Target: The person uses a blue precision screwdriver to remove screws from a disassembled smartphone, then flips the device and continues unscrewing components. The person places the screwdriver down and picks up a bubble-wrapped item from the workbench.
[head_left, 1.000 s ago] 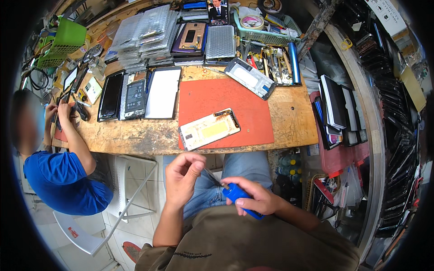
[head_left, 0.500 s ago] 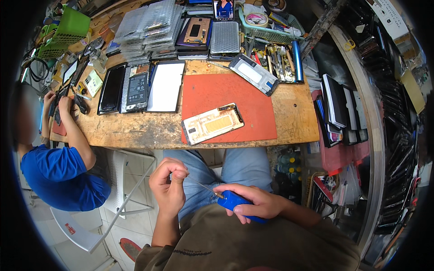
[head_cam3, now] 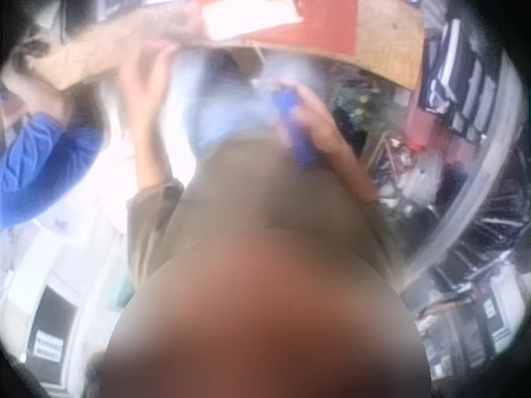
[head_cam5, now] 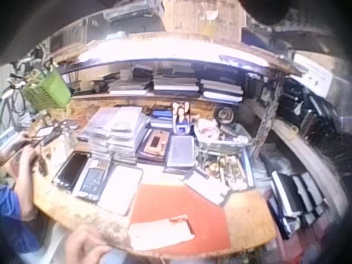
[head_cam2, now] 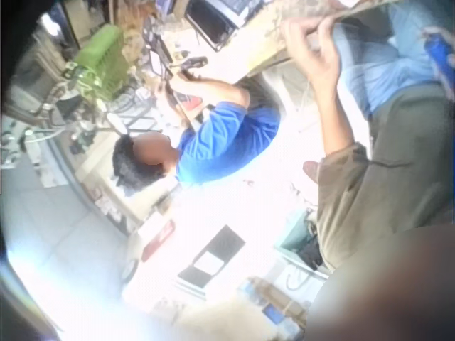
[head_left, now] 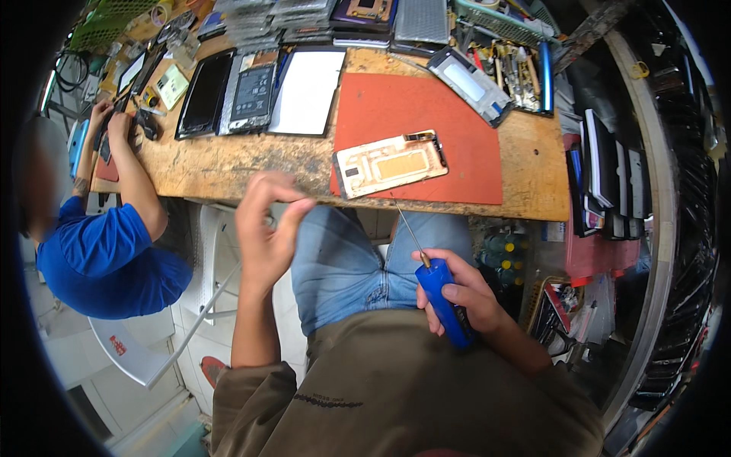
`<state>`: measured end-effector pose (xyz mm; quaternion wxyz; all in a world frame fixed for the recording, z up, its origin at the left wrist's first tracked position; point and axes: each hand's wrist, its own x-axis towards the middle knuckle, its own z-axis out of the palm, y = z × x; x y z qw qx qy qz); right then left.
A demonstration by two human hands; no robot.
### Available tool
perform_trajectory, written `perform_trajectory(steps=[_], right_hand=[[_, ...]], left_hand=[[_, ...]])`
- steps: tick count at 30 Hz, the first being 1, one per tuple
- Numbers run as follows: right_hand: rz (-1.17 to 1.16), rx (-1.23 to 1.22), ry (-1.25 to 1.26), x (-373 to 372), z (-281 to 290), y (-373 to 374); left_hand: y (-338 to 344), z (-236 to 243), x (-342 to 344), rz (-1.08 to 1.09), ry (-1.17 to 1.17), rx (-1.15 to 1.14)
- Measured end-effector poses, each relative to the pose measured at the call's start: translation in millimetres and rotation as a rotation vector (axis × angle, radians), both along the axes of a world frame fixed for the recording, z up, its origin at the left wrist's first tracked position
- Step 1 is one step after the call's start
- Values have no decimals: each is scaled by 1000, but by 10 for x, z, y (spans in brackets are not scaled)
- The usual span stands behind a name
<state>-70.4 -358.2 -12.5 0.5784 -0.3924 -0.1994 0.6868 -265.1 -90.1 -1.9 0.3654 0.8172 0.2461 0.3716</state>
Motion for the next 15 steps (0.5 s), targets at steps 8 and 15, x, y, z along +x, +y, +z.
perform_trajectory(steps=[8, 15], right_hand=[[17, 9, -33, -133, -202, 182], [48, -11, 1, -171, -230, 311]], left_hand=[[256, -60, 457, -412, 286, 295], [290, -255, 456, -350, 201, 370]])
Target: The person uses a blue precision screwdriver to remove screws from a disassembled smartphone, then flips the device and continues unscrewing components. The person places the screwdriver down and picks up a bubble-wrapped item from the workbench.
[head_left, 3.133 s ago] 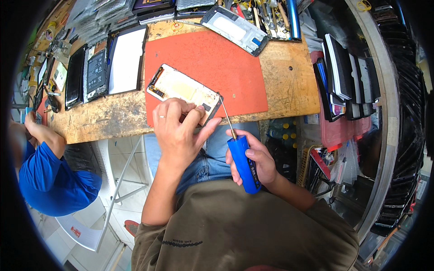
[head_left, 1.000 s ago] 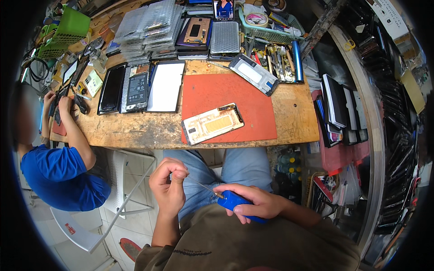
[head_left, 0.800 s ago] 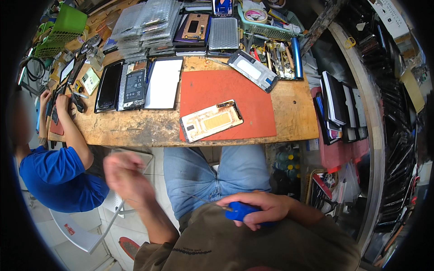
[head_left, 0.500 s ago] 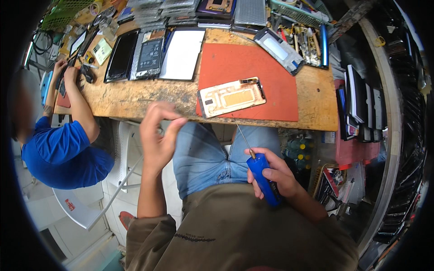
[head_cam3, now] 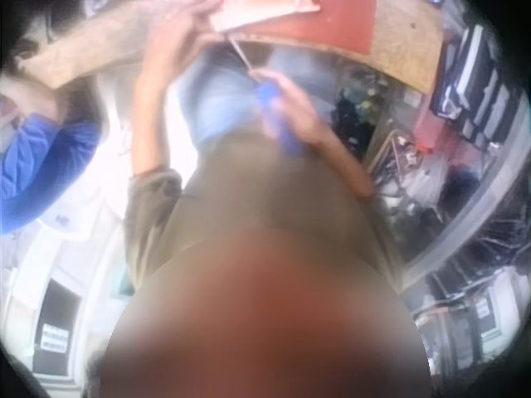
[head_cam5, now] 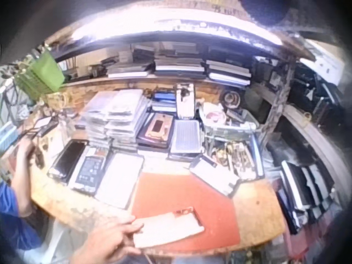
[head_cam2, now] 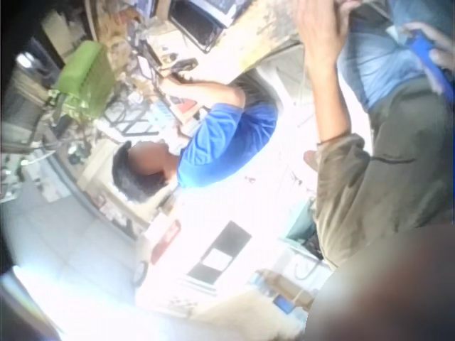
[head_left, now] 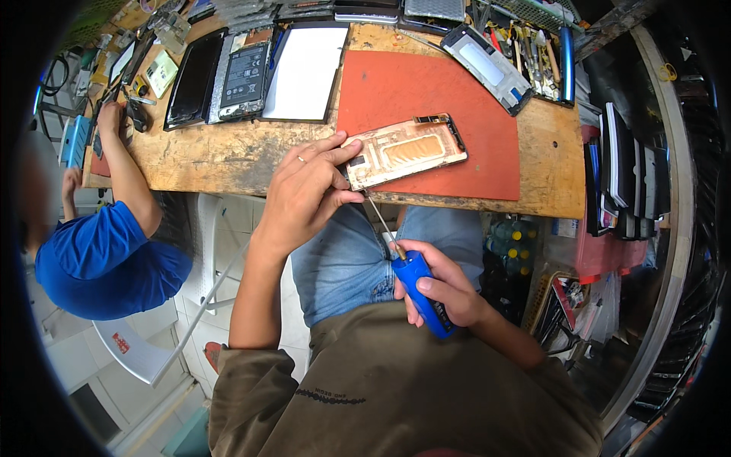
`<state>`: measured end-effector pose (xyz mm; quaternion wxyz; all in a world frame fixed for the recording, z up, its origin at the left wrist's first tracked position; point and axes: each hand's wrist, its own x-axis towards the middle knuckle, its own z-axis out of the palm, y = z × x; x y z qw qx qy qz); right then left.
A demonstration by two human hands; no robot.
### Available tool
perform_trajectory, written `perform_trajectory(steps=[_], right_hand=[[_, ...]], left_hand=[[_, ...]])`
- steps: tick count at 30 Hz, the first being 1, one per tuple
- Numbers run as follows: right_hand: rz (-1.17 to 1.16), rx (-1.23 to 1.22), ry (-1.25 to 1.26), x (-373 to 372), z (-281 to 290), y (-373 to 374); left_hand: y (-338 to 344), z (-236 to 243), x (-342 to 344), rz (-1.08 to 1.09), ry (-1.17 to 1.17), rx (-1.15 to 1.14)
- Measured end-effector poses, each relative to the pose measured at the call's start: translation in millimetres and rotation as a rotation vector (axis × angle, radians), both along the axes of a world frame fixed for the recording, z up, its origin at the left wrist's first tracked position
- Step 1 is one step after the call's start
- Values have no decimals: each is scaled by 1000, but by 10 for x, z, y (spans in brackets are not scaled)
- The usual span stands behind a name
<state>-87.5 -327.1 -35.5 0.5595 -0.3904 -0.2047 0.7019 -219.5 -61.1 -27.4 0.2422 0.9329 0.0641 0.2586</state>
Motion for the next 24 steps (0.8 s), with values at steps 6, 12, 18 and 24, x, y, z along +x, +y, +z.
perform_trajectory(steps=[6, 12, 18, 24], right_hand=[[4, -12, 58, -8, 31, 34], [-25, -5, 38, -24, 34, 2], [-24, -29, 40, 0, 56, -23], [-16, 1, 35, -50, 43, 11]], left_hand=[[-9, -39, 32, 31, -55, 3], [-12, -40, 25, 42, -54, 1], [-6, -36, 28, 49, -65, -10], [-6, -34, 33, 55, -69, -5]])
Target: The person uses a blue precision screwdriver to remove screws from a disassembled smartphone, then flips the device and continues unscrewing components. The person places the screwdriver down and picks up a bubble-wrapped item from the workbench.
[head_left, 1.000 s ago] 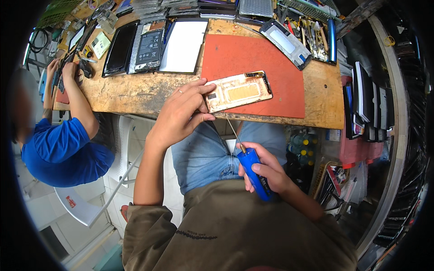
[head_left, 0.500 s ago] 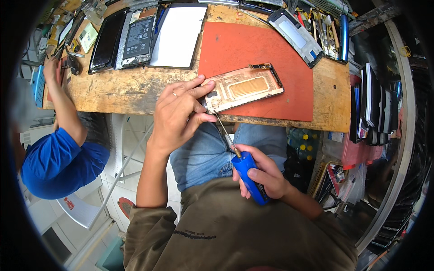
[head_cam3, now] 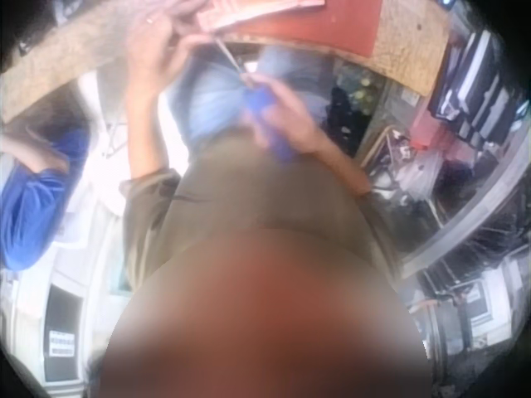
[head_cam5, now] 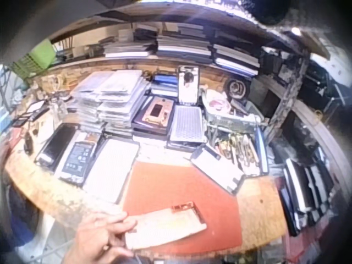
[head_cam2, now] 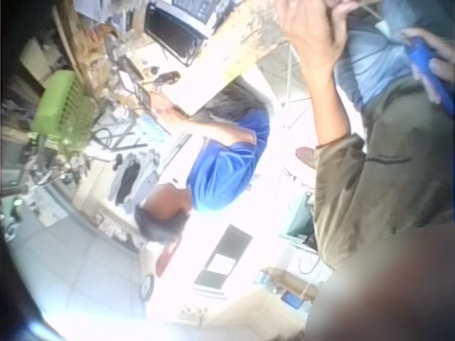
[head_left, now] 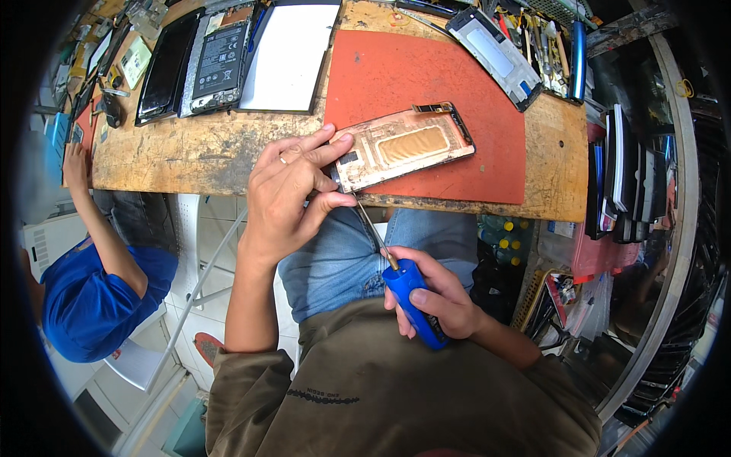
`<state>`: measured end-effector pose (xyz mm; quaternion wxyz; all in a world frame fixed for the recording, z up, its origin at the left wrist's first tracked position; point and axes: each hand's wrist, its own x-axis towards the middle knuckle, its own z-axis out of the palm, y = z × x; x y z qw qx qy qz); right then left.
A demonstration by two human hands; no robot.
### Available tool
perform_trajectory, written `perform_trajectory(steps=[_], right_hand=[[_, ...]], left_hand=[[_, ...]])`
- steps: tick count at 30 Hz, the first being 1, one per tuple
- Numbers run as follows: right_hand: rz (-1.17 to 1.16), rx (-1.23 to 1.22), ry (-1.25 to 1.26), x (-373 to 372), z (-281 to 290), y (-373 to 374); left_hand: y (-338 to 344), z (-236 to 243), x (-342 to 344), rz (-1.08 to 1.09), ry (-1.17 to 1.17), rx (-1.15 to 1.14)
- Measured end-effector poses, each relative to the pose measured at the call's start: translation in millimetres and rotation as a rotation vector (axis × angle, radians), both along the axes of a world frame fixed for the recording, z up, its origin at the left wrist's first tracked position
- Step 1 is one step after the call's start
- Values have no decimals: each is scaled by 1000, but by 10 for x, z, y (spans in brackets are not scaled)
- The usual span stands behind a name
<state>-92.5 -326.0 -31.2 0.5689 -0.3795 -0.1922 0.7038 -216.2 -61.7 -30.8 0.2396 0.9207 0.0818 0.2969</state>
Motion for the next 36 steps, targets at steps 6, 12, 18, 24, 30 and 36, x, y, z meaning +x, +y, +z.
perform_trajectory(steps=[6, 12, 18, 24, 30, 36], right_hand=[[-17, -15, -4, -8, -7, -16], [-31, -10, 5, -14, -22, -28], [-33, -21, 5, -4, -13, -31], [-46, -13, 20, -6, -8, -38], [-58, -19, 28, -10, 1, -52], [-61, -16, 24, -15, 6, -64]], left_hand=[[-7, 4, 2, 7, -7, 3], [-10, -2, 0, 9, -6, 9], [-4, -2, 2, 5, -11, 9], [-2, -1, 1, 2, -7, 15], [0, 0, -13, -8, 12, 10], [-2, -5, -4, -6, -5, 10]])
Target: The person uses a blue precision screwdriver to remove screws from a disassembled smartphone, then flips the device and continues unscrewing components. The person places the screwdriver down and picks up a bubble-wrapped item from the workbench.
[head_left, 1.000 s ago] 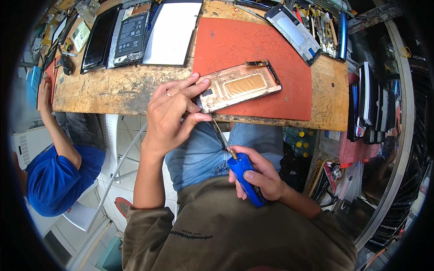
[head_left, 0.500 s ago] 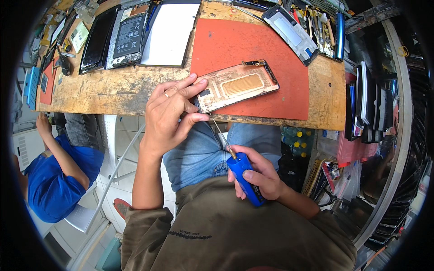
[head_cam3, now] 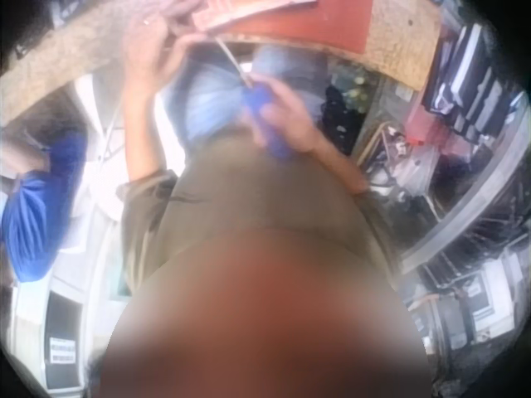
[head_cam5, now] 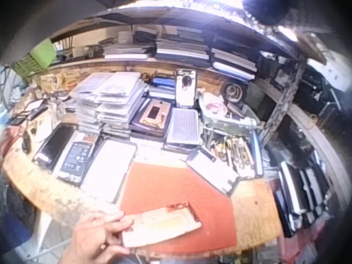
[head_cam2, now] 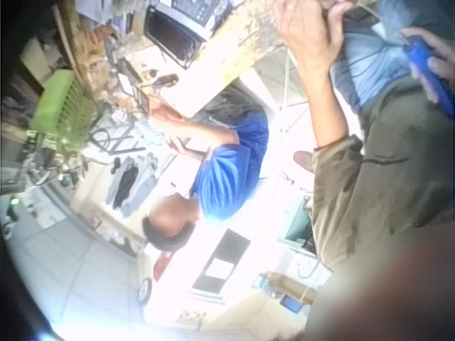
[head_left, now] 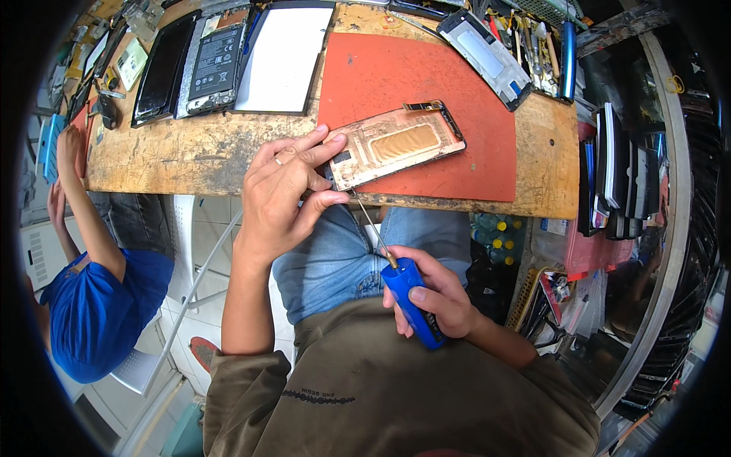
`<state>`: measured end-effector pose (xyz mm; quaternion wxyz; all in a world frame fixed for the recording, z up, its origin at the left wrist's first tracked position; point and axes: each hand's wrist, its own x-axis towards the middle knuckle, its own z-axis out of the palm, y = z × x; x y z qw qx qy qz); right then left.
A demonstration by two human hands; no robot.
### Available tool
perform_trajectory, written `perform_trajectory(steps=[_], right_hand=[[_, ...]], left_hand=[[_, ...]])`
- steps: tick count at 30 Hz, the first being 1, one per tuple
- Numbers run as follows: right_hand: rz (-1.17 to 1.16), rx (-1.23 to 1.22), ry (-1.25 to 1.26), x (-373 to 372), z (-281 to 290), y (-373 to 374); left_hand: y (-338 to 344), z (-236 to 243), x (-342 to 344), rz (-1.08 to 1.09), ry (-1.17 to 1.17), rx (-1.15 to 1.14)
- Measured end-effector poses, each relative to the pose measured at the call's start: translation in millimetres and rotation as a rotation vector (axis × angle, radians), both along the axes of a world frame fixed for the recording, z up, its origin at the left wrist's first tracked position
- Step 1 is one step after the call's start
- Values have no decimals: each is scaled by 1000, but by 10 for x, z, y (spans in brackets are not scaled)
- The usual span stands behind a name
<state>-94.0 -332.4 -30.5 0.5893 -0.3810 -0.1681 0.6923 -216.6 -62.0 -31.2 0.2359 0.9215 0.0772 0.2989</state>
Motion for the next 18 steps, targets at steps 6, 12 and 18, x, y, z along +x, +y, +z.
perform_trajectory(steps=[6, 12, 18], right_hand=[[-21, -7, 5, -1, 2, -2], [14, -5, 10, -34, 5, 32], [-36, -9, 30, -32, 0, 18]], left_hand=[[-1, -6, -4, -2, 6, 3], [2, -19, -14, -6, 17, 6], [-5, -12, -13, 0, 21, 3]])
